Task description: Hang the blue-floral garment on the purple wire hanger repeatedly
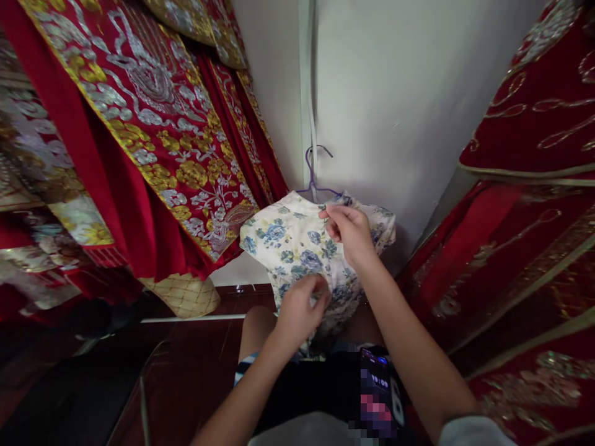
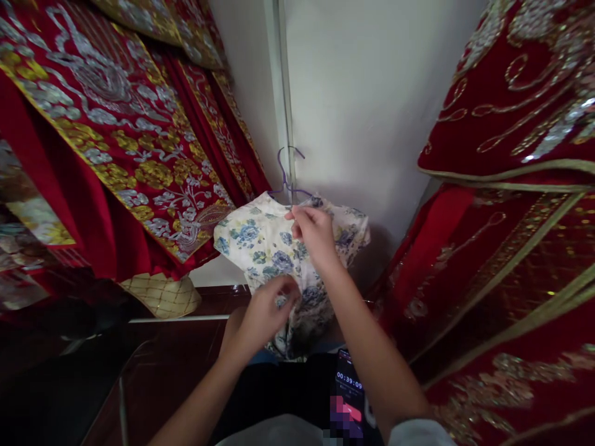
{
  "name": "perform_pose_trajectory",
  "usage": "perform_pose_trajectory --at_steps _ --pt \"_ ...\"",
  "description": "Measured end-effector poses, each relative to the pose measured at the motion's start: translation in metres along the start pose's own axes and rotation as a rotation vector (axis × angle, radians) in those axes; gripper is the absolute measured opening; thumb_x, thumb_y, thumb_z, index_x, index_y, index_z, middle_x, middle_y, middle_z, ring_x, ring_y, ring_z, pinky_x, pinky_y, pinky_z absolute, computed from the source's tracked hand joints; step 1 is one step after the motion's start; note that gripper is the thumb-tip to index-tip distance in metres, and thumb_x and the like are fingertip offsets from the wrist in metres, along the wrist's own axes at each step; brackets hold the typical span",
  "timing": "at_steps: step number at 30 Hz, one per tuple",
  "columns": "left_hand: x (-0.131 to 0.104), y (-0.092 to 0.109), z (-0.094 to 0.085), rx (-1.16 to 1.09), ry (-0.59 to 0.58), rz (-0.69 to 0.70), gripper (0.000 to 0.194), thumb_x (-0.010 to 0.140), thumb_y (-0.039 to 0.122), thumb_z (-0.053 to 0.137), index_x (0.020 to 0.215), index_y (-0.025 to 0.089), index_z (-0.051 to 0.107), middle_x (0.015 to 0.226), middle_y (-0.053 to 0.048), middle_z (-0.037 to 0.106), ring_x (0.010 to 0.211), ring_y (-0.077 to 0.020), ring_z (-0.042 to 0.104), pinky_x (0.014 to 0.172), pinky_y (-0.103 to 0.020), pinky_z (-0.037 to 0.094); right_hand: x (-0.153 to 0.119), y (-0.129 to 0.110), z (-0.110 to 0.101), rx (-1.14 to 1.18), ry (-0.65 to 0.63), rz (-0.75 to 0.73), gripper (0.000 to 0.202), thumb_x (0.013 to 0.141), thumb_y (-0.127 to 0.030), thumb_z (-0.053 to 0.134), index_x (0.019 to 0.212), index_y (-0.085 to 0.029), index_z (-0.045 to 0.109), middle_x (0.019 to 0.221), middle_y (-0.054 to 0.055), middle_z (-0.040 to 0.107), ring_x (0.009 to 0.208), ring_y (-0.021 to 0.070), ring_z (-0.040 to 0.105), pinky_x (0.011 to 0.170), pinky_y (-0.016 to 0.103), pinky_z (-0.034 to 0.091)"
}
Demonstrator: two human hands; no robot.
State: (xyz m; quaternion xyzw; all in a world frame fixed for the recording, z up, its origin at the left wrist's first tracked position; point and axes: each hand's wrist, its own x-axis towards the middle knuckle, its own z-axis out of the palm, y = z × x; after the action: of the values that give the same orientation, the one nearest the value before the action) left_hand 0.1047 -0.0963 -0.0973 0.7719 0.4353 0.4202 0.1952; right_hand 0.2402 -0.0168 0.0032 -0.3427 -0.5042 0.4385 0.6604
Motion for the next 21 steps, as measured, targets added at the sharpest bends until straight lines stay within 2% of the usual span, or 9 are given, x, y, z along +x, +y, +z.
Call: perform_pose_trajectory --at_steps 2,4,6,8,11,14,16,18,21 --pt "0.031 0.013 -0.023 -0.078 0.163 0.113 0.031 0.091 0.016 0.054 0.122 0.022 0.059 0.096 -0.005 0.068 0.086 -0.0193 0.064 0.081 -0.031 0.047 -0.008 0.004 -0.002 -0.037 -0.015 -0.018 0.034 0.083 -0.048 0.066 0.070 -0.017 0.063 0.044 -0.006 0.047 0.038 0.0058 0.037 0.039 0.020 0.025" --pt "0.063 0.023 -0.045 -0.065 0.316 0.226 0.041 0.095 0.019 0.053 0.135 0.022 0.052 0.096 -0.004 0.067 0.083 -0.0170 0.062 0.082 -0.030 0.047 -0.014 0.004 -0.004 -0.087 -0.054 -0.059 0.033 0.085 -0.046 0.064 0.070 -0.018 0.064 0.045 -0.005 0.048 0.039 0.0064 0.039 0.041 0.021 0.027" --pt "0.089 0.031 -0.059 0.020 0.333 0.328 0.033 0.096 0.019 0.053 0.129 0.020 0.057 0.093 -0.004 0.065 0.082 -0.0158 0.060 0.080 -0.029 0.047 -0.017 0.001 -0.005 -0.127 -0.091 -0.111 0.031 0.088 -0.043 0.062 0.071 -0.018 0.064 0.045 -0.005 0.048 0.040 0.0069 0.040 0.042 0.022 0.029" --pt "0.106 0.037 -0.066 0.116 0.294 0.400 0.017 0.097 0.020 0.054 0.109 0.018 0.065 0.090 -0.004 0.064 0.080 -0.0150 0.058 0.077 -0.027 0.045 -0.016 -0.003 -0.006 -0.140 -0.110 -0.150 0.030 0.089 -0.042 0.060 0.072 -0.018 0.065 0.046 -0.005 0.047 0.041 0.0072 0.040 0.044 0.022 0.028" --pt "0.115 0.046 -0.065 0.211 0.280 0.451 0.012 0.097 0.021 0.053 0.092 0.016 0.062 0.088 -0.004 0.063 0.082 -0.0153 0.057 0.076 -0.027 0.044 -0.011 0.000 -0.007 -0.162 -0.098 -0.191 0.031 0.089 -0.043 0.059 0.070 -0.019 0.065 0.046 -0.005 0.046 0.041 0.0080 0.039 0.045 0.023 0.028" --pt "0.117 0.046 -0.070 0.222 0.420 0.465 0.013 0.100 0.023 0.049 0.095 0.016 0.059 0.090 -0.005 0.061 0.086 -0.0159 0.057 0.078 -0.028 0.044 -0.011 0.018 -0.006 -0.240 -0.071 -0.168 0.032 0.084 -0.043 0.061 0.064 -0.019 0.063 0.044 -0.005 0.045 0.042 0.0091 0.039 0.045 0.024 0.027" --pt "0.120 0.033 -0.084 0.153 0.586 0.412 0.016 0.101 0.027 0.046 0.097 0.016 0.057 0.090 -0.005 0.061 0.085 -0.0152 0.057 0.079 -0.028 0.044 -0.019 0.036 -0.006 -0.267 -0.094 -0.077 0.032 0.081 -0.042 0.062 0.060 -0.019 0.061 0.042 -0.004 0.045 0.041 0.0096 0.039 0.045 0.024 0.028" --pt "0.123 0.007 -0.106 0.016 0.737 0.283 0.018 0.102 0.031 0.046 0.095 0.017 0.055 0.086 -0.002 0.059 0.081 -0.0133 0.056 0.076 -0.027 0.045 -0.034 0.052 -0.007 -0.237 -0.138 0.021 0.031 0.079 -0.041 0.061 0.059 -0.019 0.061 0.042 -0.004 0.046 0.040 0.0098 0.040 0.044 0.024 0.028" --pt "0.120 -0.046 -0.136 -0.279 0.792 0.059 0.024 0.103 0.030 0.041 0.084 0.018 0.048 0.068 0.004 0.049 0.064 -0.0087 0.048 0.066 -0.022 0.045 -0.060 0.067 -0.009 -0.146 -0.153 0.099 0.031 0.079 -0.043 0.062 0.059 -0.019 0.061 0.042 -0.004 0.046 0.039 0.0091 0.038 0.043 0.024 0.028"
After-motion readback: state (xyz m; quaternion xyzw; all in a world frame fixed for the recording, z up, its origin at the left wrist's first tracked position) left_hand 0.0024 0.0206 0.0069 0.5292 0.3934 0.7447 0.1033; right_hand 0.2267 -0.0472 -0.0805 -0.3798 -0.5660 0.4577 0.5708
